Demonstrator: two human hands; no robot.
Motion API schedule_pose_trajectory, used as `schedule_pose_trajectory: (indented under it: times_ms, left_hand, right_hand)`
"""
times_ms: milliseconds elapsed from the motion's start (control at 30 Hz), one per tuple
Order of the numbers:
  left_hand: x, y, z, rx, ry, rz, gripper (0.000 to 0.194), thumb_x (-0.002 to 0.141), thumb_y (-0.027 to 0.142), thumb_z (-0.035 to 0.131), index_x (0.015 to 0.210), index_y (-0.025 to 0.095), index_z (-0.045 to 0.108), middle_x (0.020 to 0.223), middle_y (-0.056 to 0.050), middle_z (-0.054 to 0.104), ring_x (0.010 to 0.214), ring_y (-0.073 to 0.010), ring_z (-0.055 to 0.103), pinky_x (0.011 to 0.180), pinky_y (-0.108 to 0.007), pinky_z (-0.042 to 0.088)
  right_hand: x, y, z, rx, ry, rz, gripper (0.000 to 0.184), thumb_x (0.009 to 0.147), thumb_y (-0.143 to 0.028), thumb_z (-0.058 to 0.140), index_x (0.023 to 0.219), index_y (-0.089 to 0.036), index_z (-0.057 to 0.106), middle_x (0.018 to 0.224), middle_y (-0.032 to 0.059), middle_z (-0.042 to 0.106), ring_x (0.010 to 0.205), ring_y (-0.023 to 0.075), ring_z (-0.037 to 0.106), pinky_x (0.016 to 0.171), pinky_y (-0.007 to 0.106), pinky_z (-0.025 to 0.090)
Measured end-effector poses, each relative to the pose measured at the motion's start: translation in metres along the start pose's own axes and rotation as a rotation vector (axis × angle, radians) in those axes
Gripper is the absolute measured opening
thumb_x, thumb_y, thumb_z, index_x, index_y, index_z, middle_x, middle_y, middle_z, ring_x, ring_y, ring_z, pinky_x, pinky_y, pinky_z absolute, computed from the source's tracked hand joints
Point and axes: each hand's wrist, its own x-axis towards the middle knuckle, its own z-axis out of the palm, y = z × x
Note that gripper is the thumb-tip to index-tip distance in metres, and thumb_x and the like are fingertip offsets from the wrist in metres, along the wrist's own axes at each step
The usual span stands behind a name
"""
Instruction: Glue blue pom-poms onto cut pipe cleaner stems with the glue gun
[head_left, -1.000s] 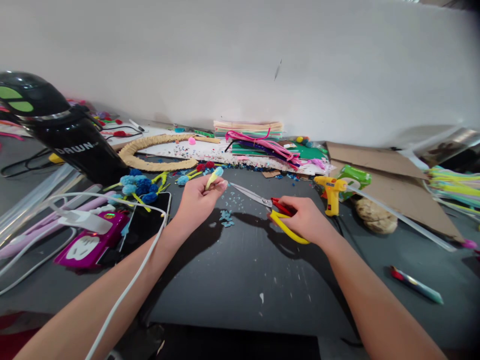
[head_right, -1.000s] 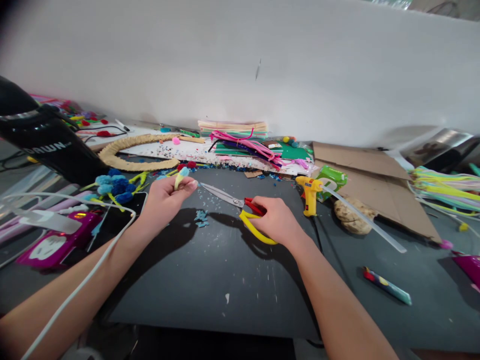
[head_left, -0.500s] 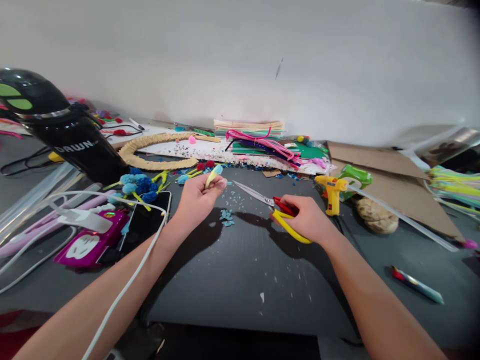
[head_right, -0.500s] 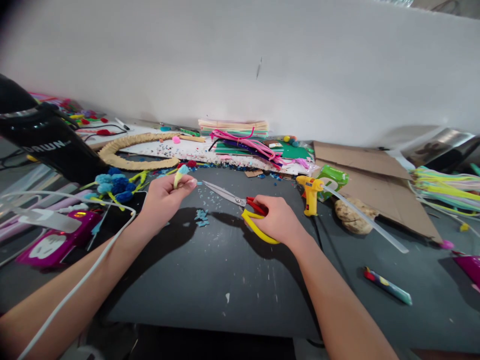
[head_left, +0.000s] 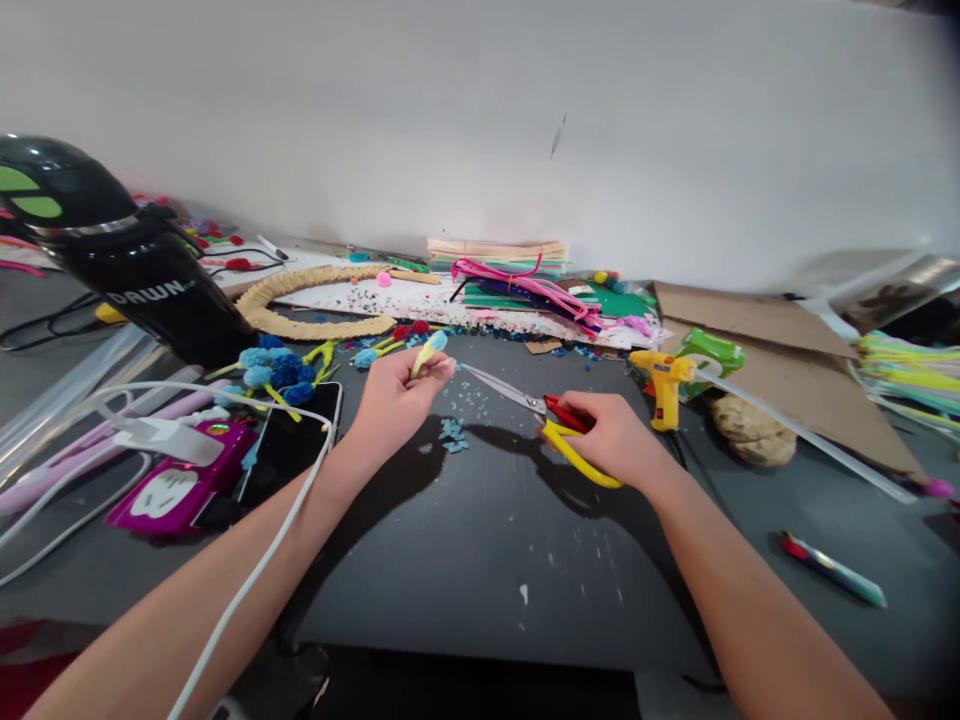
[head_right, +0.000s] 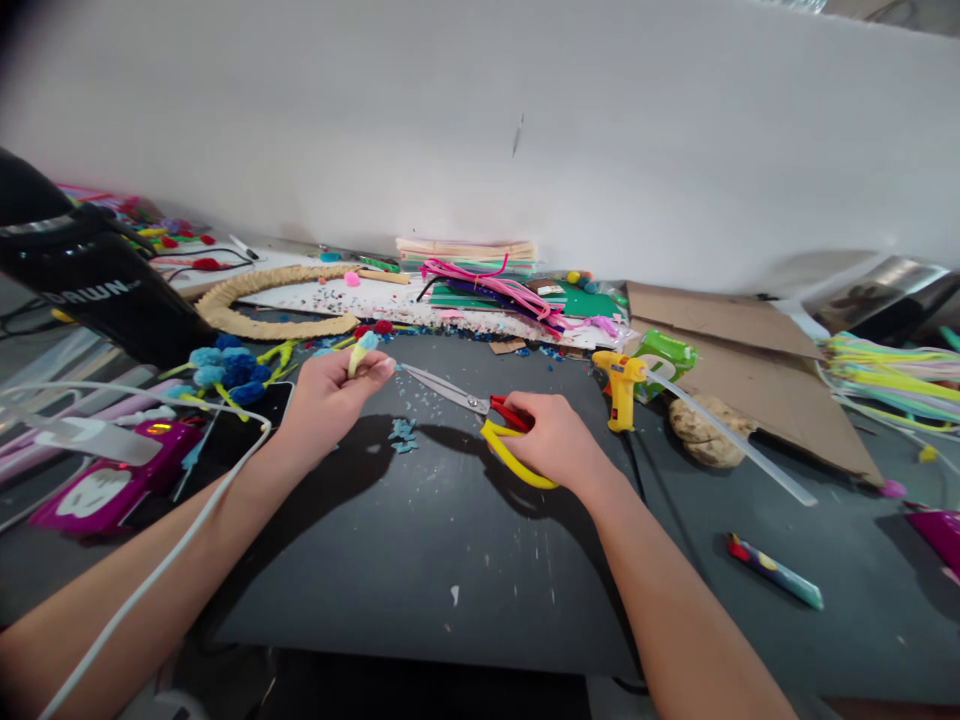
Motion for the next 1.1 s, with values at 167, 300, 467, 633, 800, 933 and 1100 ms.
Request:
schedule_pose_trajectory:
  times_ms: [167,300,467,633,800,933,1100]
  left_hand:
    - [-0.0007,0.0018,0.0004,-0.006,0.000,-0.003,0.024,0.081,0.036,0.064,0.069,0.016,0.065,0.059,0.001,0.048,0.057,-0.0115,0.039,0.055,-0.025,0.032]
    - [-0.0005,0.0024,0.0003,-0.008,-0.009,-0.009,0.023,0.082,0.035,0.064,0.069,0.016,0.065,0.058,0.002,0.046,0.056,-0.0110,0.038,0.055,-0.025,0.031]
    - [-0.0007,0.0011,0.0001,0.001,-0.012,-0.002,0.023,0.082,0.035,0.064,0.070,0.016,0.065,0.059,0.001,0.048,0.056,-0.0115,0.039,0.056,-0.025,0.033]
    - [-0.0008,-0.0010,-0.0001,0.003,-0.020,0.001,0.022,0.082,0.035,0.064,0.072,0.015,0.066,0.060,0.001,0.048,0.057,-0.0110,0.038,0.056,-0.025,0.033]
    - [-0.0002,-0.0009,-0.0009,0.016,-0.007,0.003,0.023,0.082,0.035,0.063,0.072,0.015,0.066,0.058,0.002,0.045,0.057,-0.0107,0.037,0.055,-0.024,0.032]
    - [-0.0003,-0.0008,-0.0010,0.010,-0.011,0.000,0.023,0.082,0.036,0.063,0.072,0.016,0.066,0.059,0.002,0.045,0.056,-0.0108,0.037,0.055,-0.024,0.032]
    - [-0.0007,-0.0016,-0.0009,0.007,-0.019,0.003,0.023,0.083,0.036,0.063,0.072,0.016,0.065,0.059,0.002,0.045,0.057,-0.0105,0.037,0.056,-0.024,0.032]
  right_hand:
    - [0.0002,-0.0006,-0.0008,0.001,-0.016,0.006,0.027,0.076,-0.038,0.064,0.065,-0.021,0.046,0.061,-0.0042,0.045,0.060,0.0130,0.038,0.057,0.027,0.026]
    - [-0.0001,-0.0007,-0.0010,0.004,-0.014,0.006,0.026,0.076,-0.038,0.064,0.066,-0.021,0.047,0.061,-0.0041,0.046,0.060,0.0130,0.038,0.057,0.027,0.027]
    - [0.0002,-0.0012,-0.0002,0.003,-0.003,0.004,0.030,0.075,-0.042,0.066,0.066,-0.021,0.046,0.061,-0.0044,0.045,0.059,0.0127,0.037,0.056,0.027,0.026]
    - [0.0002,-0.0015,-0.0005,-0.011,-0.003,0.002,0.033,0.075,-0.046,0.067,0.067,-0.021,0.047,0.062,-0.0042,0.047,0.060,0.0127,0.038,0.056,0.027,0.027]
    - [-0.0006,0.0003,-0.0010,-0.003,-0.006,0.007,0.033,0.076,-0.048,0.066,0.067,-0.021,0.048,0.062,-0.0036,0.047,0.060,0.0129,0.038,0.056,0.026,0.026]
    - [-0.0005,0.0011,-0.0008,0.004,-0.013,0.006,0.031,0.076,-0.046,0.066,0.068,-0.021,0.050,0.062,-0.0037,0.047,0.060,0.0129,0.038,0.056,0.026,0.027]
    - [0.0000,0.0008,-0.0007,0.004,-0.022,0.003,0.030,0.076,-0.044,0.066,0.068,-0.020,0.050,0.062,-0.0039,0.047,0.060,0.0128,0.038,0.056,0.027,0.027]
